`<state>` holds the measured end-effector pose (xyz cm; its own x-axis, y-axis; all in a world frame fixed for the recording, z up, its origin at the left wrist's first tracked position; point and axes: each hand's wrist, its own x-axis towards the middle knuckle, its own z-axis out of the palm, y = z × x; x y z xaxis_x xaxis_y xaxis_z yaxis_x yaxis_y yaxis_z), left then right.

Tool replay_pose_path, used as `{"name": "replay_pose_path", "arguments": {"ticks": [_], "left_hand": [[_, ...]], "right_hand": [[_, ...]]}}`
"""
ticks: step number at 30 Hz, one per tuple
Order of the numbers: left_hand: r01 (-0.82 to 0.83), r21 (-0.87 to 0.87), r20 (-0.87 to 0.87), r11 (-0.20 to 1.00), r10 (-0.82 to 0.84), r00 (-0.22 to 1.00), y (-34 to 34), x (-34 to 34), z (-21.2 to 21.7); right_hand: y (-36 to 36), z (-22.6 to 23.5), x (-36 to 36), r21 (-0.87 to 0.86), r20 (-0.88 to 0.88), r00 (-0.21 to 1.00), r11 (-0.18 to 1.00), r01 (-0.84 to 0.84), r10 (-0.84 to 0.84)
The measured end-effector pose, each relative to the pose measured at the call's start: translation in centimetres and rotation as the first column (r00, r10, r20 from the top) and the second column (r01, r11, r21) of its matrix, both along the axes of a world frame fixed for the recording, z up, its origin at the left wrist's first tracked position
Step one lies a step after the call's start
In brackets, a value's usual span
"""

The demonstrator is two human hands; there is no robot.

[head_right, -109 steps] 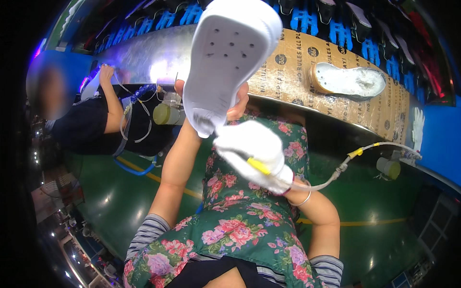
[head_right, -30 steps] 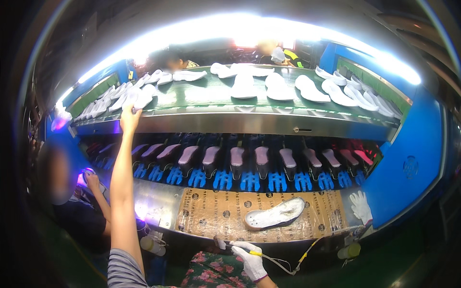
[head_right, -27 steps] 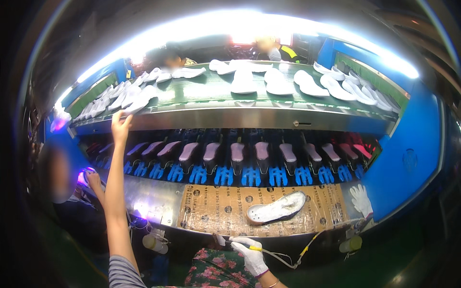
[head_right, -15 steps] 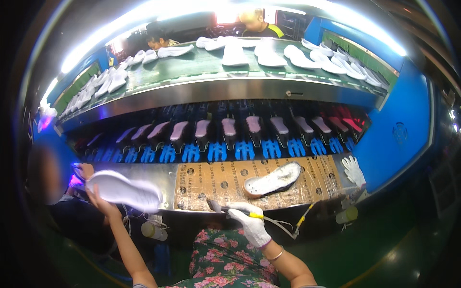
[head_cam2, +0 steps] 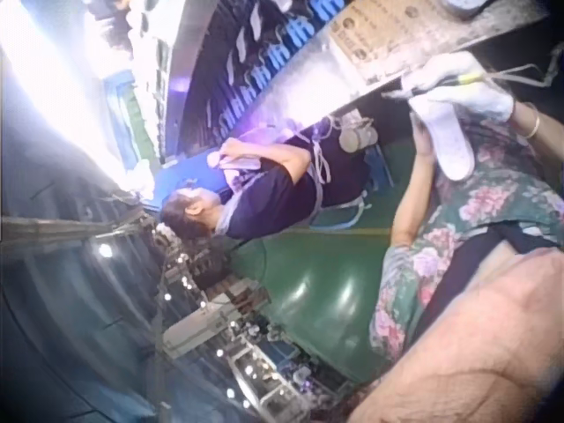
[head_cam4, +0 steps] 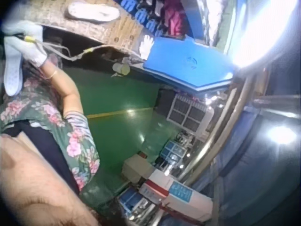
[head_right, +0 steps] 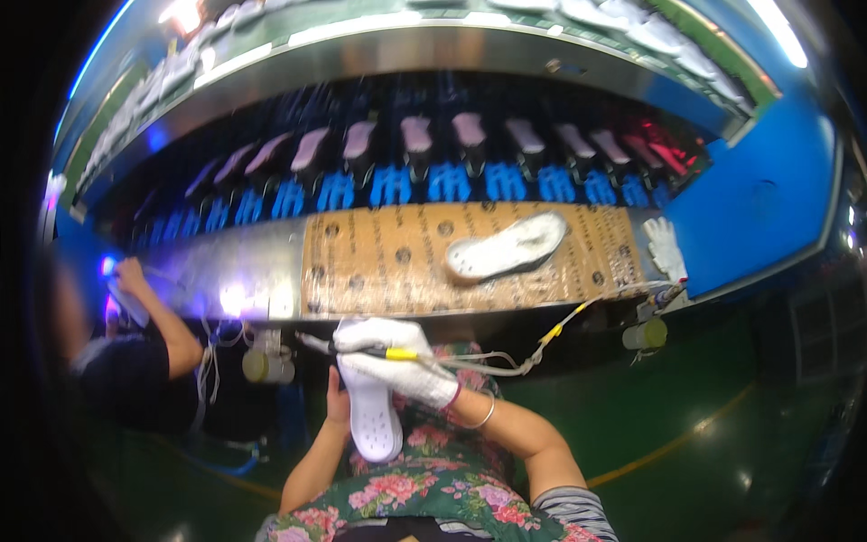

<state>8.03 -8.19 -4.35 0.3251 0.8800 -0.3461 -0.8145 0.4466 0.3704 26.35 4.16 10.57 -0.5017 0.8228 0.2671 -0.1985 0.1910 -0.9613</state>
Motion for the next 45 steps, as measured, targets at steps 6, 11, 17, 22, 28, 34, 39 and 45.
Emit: {"name": "replay_pose_path", "arguments": {"ticks": [6, 11, 17, 22, 28, 34, 39, 45], "left_hand": [[-0.034, -0.02, 0.275, 0.999, 0.038, 0.961, 1.1, 0.8, 3.4], [-0.284, -0.11, 0.275, 0.952, 0.304, 0.912, 4.1, 2.7, 7.8], [-0.335, 0.063, -0.184, 0.94, 0.341, 0.922, 4.6, 5.3, 7.8], [-0.215, 0.132, -0.245, 0.968, 0.242, 0.939, 4.0, 5.1, 7.4], [-0.298, 0.298, 0.301, 0.907, 0.207, 0.931, 4.0, 3.9, 6.4], [-0.294, 0.127, -0.27, 0.947, 0.318, 0.909, 3.8, 3.3, 6.5], [-0.343, 0.192, -0.01, 0.92, 0.351, 0.936, 3.4, 2.0, 3.9], [-0.307, 0.156, -0.233, 0.939, 0.337, 0.912, 4.3, 1.1, 6.2]], "right_hand": [[0.1, 1.1, 0.8, 0.115, 0.115, 0.992, 0.992, 0.043, -0.057], [1.5, 2.1, 0.7, 0.492, 0.162, 0.966, 0.865, 0.099, -0.203], [2.9, 1.7, 0.5, 0.718, 0.153, 0.942, 0.689, 0.102, -0.299], [2.2, 1.4, -0.3, 0.796, 0.155, 0.945, 0.603, 0.053, -0.287], [1.7, 1.8, 0.1, 0.537, 0.139, 0.99, 0.842, -0.048, -0.033], [0.8, -0.2, -1.1, 0.755, 0.142, 0.98, 0.655, -0.015, -0.142], [1.5, 0.8, 0.2, 0.522, 0.089, 0.992, 0.845, -0.119, 0.085], [-0.1, -0.1, -0.6, 0.721, 0.187, 0.982, 0.68, -0.134, -0.005]]}}
